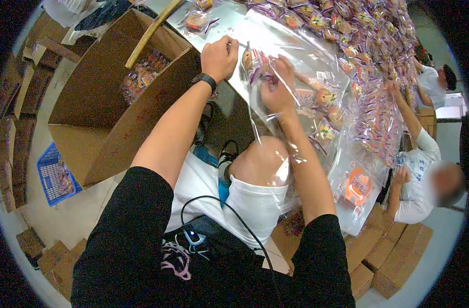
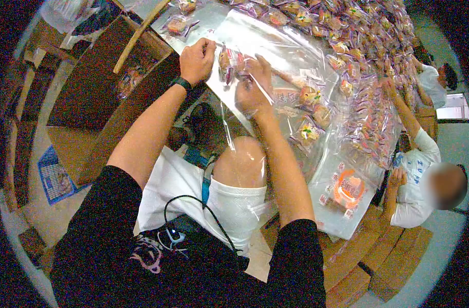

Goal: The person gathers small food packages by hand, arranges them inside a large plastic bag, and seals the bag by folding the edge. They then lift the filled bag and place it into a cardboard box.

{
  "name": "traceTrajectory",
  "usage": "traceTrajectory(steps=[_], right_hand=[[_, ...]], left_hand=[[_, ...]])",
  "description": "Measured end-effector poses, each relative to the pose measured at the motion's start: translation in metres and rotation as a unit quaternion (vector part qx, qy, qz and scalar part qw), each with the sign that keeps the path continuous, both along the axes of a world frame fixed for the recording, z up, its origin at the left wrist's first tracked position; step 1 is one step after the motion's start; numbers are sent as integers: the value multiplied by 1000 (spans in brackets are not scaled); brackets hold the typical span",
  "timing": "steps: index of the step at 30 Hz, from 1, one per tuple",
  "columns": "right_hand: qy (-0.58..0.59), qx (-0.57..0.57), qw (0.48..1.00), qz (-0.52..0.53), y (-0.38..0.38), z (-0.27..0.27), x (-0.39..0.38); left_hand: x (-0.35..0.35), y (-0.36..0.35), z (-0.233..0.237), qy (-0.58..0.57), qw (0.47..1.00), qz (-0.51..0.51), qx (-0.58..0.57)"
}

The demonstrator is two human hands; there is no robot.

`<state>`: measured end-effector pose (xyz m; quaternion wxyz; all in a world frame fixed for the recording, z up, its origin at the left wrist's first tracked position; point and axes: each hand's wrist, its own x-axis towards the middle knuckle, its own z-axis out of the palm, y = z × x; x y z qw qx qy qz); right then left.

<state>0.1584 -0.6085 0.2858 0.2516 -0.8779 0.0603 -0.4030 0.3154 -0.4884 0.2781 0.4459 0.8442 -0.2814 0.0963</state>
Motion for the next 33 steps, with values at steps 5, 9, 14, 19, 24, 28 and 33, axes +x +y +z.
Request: traceTrajectory(steps=[5,9,14,19,24,28,33], right_hand=[[-5,47,999,-19,-13,-12,1],[-3,212,977,-15,-10,-16,1],[5,0,999,32,-11,-4,-5],[99,126,987,3,1,8,-11],[82,-11,994,-77,0,-3,-2],[75,-61,990,-107,-4,-4,-3],[28,183,983,6,-1,-13,-3]], left_hand=[[0,0,0,-12,1000,9,-10],[-3,0,2,-29,999,22,3],[-2,0,2,-31,999,22,7],[-3,0,-1,-17,1000,20,-13],[-3,1,-1,5,1000,15,-18],[-2,0,-4,29,999,13,-26],[-2,-2,-6,13,999,36,-5]])
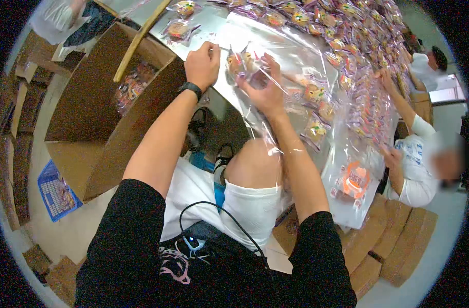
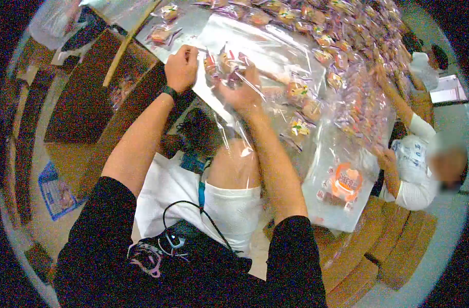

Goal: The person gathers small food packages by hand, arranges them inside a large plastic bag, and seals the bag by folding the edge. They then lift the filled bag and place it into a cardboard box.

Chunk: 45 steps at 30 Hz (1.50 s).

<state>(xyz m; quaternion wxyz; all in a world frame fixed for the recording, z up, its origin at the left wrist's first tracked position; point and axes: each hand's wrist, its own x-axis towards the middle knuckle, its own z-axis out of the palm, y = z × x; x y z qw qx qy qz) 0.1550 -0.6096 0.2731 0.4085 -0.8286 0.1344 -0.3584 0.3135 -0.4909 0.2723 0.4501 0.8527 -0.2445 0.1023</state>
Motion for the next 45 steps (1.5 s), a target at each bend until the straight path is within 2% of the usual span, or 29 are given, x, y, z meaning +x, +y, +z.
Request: traceTrajectory(steps=[2,3,4,6,9,12,15,19,21,23,26,29,32,35,39,42,43,45], right_hand=[[0,19,999,27,1,12,-4],[105,4,993,50,-2,20,-8],[97,74,989,79,2,24,-9],[111,-17,992,56,-3,11,-10],[136,-80,987,21,-3,16,-22],[120,-83,989,1,-15,6,-34],[90,146,985,-36,-15,8,-38],[101,125,979,-124,5,39,-25],[21,-50,991,-123,5,33,-19],[-80,-240,963,-99,-1,26,-14],[-31,-224,970,-89,-1,22,-13],[-7,30,999,-37,4,19,-13],[-8,-124,991,-55,-5,7,-12],[18,-145,988,-56,-2,-3,-10],[29,-91,995,-9,-1,9,-10],[83,30,996,-1,7,29,-9],[48,-64,996,-27,6,27,-4],[69,-3,998,-7,6,25,-1]], left_hand=[[1,0,3,12,1000,-8,4],[1,-1,4,14,1000,-1,2],[0,-1,6,-4,1000,0,16],[-1,-1,8,19,1000,-10,10],[2,-2,3,-27,1000,1,4],[2,-1,2,-26,1000,-3,0],[-3,1,9,-10,1000,-4,-18],[1,-1,3,-25,1000,3,-6],[0,0,5,-11,1000,-4,-21],[-1,1,5,-3,1000,-9,-28],[3,0,2,-25,999,-8,-31],[2,-2,2,-10,1000,4,-11],[0,1,6,4,1000,1,-16],[4,-2,2,-24,1000,14,-11],[2,0,3,3,1000,6,-7],[-1,1,5,1,1000,5,-10],[-2,1,6,10,1000,5,-10],[-1,0,4,-1,1000,7,-12]])
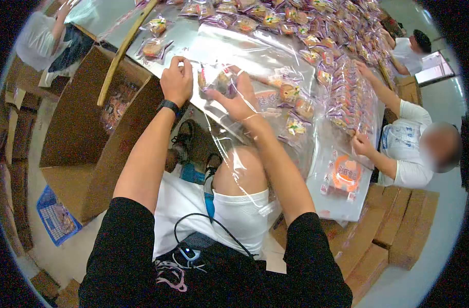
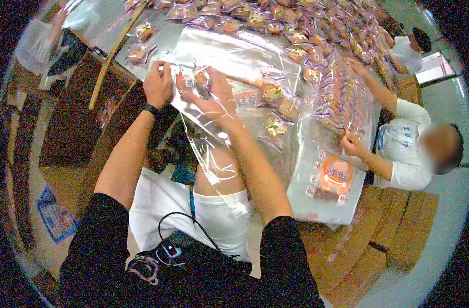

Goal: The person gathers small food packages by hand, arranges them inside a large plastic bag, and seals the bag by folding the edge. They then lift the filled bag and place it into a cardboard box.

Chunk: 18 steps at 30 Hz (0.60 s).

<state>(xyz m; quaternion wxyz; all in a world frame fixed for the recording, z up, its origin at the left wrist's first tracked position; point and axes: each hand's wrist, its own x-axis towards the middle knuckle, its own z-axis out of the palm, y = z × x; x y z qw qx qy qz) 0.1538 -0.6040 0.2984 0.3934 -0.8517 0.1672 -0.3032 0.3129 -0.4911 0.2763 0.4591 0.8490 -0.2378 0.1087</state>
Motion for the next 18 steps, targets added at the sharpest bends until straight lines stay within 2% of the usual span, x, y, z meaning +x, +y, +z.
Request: traceTrajectory(steps=[1,2,5,9,14,17,18], right_hand=[[9,31,999,8,0,5,-1],[80,97,991,39,-1,21,-5],[43,-64,997,-5,-4,3,-7],[139,-267,952,-49,-14,10,-52],[214,-290,906,-223,-31,24,-98],[213,-340,861,-314,-45,-1,-98],[203,-301,886,-287,-50,-1,-95]], left_hand=[[0,-1,-1,-7,1000,0,-1],[0,-1,-1,15,1000,-5,-9],[1,-1,-4,4,1000,-12,-26],[-1,1,2,-5,1000,-8,-7],[2,-1,-3,0,1000,-10,-26],[0,0,-2,5,1000,-9,-20],[0,0,0,8,1000,-8,-18]])
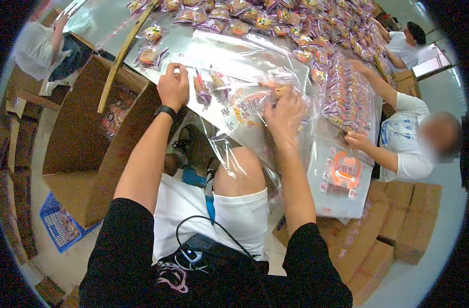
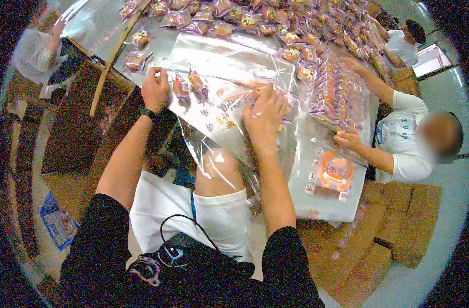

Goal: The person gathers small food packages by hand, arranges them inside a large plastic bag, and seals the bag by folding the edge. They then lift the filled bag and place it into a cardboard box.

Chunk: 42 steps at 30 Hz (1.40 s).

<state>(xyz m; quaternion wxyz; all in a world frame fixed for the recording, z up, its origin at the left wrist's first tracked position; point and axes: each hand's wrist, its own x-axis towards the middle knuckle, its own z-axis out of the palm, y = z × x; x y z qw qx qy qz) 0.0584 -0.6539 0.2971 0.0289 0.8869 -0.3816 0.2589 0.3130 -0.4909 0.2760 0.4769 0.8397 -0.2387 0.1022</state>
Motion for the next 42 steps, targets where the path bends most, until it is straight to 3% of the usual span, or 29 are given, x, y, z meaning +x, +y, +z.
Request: traceTrajectory(steps=[2,5,9,11,13,18,21,24,27,31,32,35,36,39,40,42], right_hand=[[-28,88,994,55,-2,15,7],[-98,183,950,234,15,31,8],[-181,212,900,335,7,5,11],[-311,360,824,308,12,2,11],[-425,491,711,269,13,-2,11],[-384,630,636,228,-1,-4,-2],[-455,629,591,217,11,15,10],[-398,476,757,208,-12,-16,35],[-470,502,712,139,-15,-25,61],[-399,485,733,260,8,-29,65],[-348,426,773,315,8,-26,57],[-295,369,822,318,22,-14,53],[-273,263,868,321,26,-5,53],[-405,322,805,289,28,-28,64],[-379,335,816,282,30,-17,60],[-317,157,903,244,25,-19,61]], left_hand=[[0,-1,1,-17,1000,-6,-15],[3,-1,-5,-47,998,-5,-34],[1,0,-5,5,1000,-3,-12],[0,0,0,2,1000,-3,2],[4,-2,-3,-31,999,8,-2],[1,1,1,9,1000,-8,-3],[-4,1,7,15,1000,2,0],[-3,1,6,7,1000,3,8],[0,0,0,-3,1000,-6,6],[0,2,3,15,1000,-8,-8],[0,1,3,8,1000,-6,-9],[1,2,-2,6,1000,-4,-5],[2,1,-2,6,1000,-6,-4],[4,1,-7,-6,1000,-4,14],[2,1,-4,5,1000,-6,12],[2,0,-5,-8,1000,-4,4]])
